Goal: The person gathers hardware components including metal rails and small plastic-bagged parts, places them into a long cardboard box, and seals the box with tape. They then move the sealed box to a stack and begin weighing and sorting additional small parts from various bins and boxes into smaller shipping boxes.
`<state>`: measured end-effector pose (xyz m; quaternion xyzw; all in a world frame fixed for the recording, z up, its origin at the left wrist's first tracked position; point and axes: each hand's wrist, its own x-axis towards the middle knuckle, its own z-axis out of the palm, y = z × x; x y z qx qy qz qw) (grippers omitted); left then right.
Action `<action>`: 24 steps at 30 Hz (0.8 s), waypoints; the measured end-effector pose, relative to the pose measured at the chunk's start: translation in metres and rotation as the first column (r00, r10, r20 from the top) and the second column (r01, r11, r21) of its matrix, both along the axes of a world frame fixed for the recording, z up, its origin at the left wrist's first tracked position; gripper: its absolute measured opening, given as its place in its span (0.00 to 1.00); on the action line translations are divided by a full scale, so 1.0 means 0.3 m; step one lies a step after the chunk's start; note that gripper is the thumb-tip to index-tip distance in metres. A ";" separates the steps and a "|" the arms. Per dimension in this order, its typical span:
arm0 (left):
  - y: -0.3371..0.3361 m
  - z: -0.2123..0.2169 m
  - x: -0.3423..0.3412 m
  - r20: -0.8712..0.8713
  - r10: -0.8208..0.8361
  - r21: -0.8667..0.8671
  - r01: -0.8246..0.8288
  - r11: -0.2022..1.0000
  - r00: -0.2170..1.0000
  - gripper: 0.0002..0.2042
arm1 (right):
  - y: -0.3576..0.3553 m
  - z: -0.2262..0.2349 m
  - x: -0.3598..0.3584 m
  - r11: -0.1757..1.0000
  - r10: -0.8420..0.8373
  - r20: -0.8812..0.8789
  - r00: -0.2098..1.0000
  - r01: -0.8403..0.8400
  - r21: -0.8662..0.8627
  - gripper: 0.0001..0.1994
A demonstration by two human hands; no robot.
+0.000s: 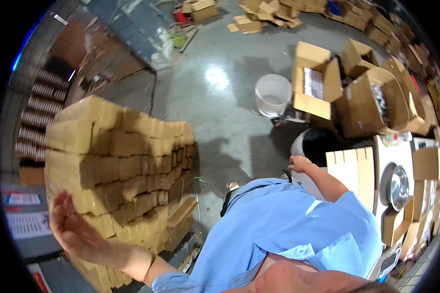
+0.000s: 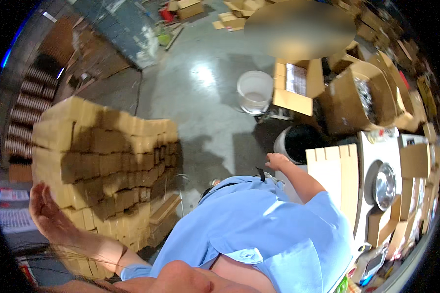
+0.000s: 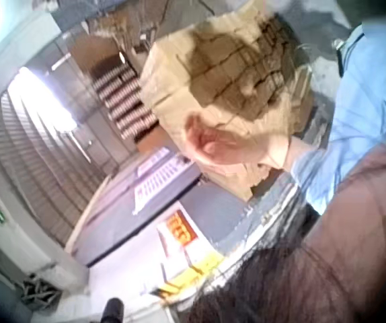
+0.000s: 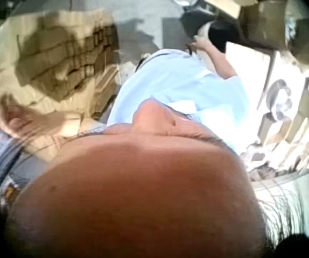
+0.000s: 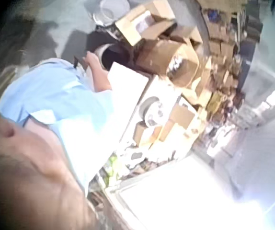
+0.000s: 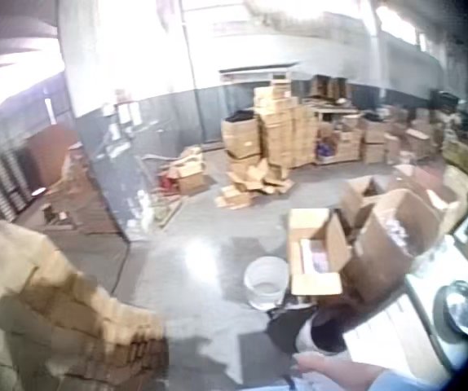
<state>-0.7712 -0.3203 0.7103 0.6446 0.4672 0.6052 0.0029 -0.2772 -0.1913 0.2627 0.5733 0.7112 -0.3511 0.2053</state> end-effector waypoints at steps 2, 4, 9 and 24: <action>0.188 -0.032 0.249 0.013 -0.542 -0.013 0.542 0.840 0.840 0.23 | -0.090 -0.018 0.115 0.989 -0.147 -0.012 0.989 0.147 0.000 0.22; 0.317 -0.013 0.588 0.150 -0.827 0.034 0.833 0.552 0.542 0.22 | -0.166 -0.052 0.218 0.962 -0.272 -0.075 0.959 0.273 0.001 0.21; 0.377 0.020 0.862 0.384 -0.884 0.472 0.879 -0.062 -0.268 0.27 | -0.339 -0.118 0.357 0.859 -0.486 -0.263 0.833 0.511 0.028 0.20; 0.943 -0.500 1.184 0.012 -0.999 -0.834 0.552 0.017 0.049 0.29 | -0.198 -0.097 0.357 0.679 -0.727 -0.206 0.655 0.730 -0.078 0.20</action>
